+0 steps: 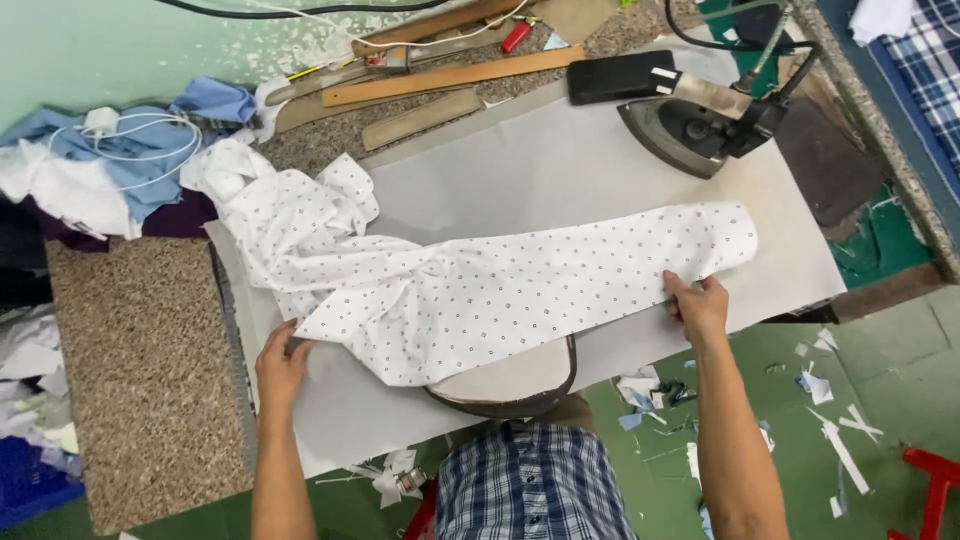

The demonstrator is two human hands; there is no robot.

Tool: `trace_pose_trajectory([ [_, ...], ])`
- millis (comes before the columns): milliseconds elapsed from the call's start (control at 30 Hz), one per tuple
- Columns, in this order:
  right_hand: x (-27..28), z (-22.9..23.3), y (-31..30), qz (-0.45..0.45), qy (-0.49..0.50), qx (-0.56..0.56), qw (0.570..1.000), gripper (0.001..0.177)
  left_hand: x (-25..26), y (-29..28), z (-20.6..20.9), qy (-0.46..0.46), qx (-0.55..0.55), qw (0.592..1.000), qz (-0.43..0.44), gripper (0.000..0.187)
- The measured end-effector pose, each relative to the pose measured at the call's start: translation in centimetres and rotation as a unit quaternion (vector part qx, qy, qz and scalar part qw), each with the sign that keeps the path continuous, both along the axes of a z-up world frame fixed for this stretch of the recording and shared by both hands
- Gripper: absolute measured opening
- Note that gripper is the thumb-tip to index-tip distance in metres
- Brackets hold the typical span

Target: The person irons a white patterned garment on a table using a steam iron and a small wooden pressing block. They repeatedly smooth the fabric, press seams, and adjust the garment's position to iron different sections.

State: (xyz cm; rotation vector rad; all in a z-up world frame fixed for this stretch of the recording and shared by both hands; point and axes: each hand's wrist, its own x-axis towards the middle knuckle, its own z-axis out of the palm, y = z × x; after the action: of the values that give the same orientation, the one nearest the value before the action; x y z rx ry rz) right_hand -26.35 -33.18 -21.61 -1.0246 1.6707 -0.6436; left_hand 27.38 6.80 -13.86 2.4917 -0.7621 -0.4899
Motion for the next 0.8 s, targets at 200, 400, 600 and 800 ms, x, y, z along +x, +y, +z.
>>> trace_pose_trajectory([
  [200,-2.5,2.4,-3.1,0.030,-0.046,-0.127,0.990,0.050,1.6,5.2,1.0,0.073,-0.192,0.978,0.039,0.013],
  [400,-8.2,6.1,-6.8,0.001,-0.072,-0.213,0.974,0.031,-2.7,8.5,10.1,-0.006,-0.195,0.979,0.065,0.021],
  [600,-8.5,3.7,-7.1,-0.037,-0.029,-0.157,0.986,0.054,-6.2,5.7,0.7,-0.030,-0.141,0.989,0.017,0.019],
  [800,-7.0,5.1,-6.7,-0.025,-0.008,-0.073,0.997,0.039,-9.0,4.1,3.0,0.183,-0.027,0.972,0.148,0.053],
])
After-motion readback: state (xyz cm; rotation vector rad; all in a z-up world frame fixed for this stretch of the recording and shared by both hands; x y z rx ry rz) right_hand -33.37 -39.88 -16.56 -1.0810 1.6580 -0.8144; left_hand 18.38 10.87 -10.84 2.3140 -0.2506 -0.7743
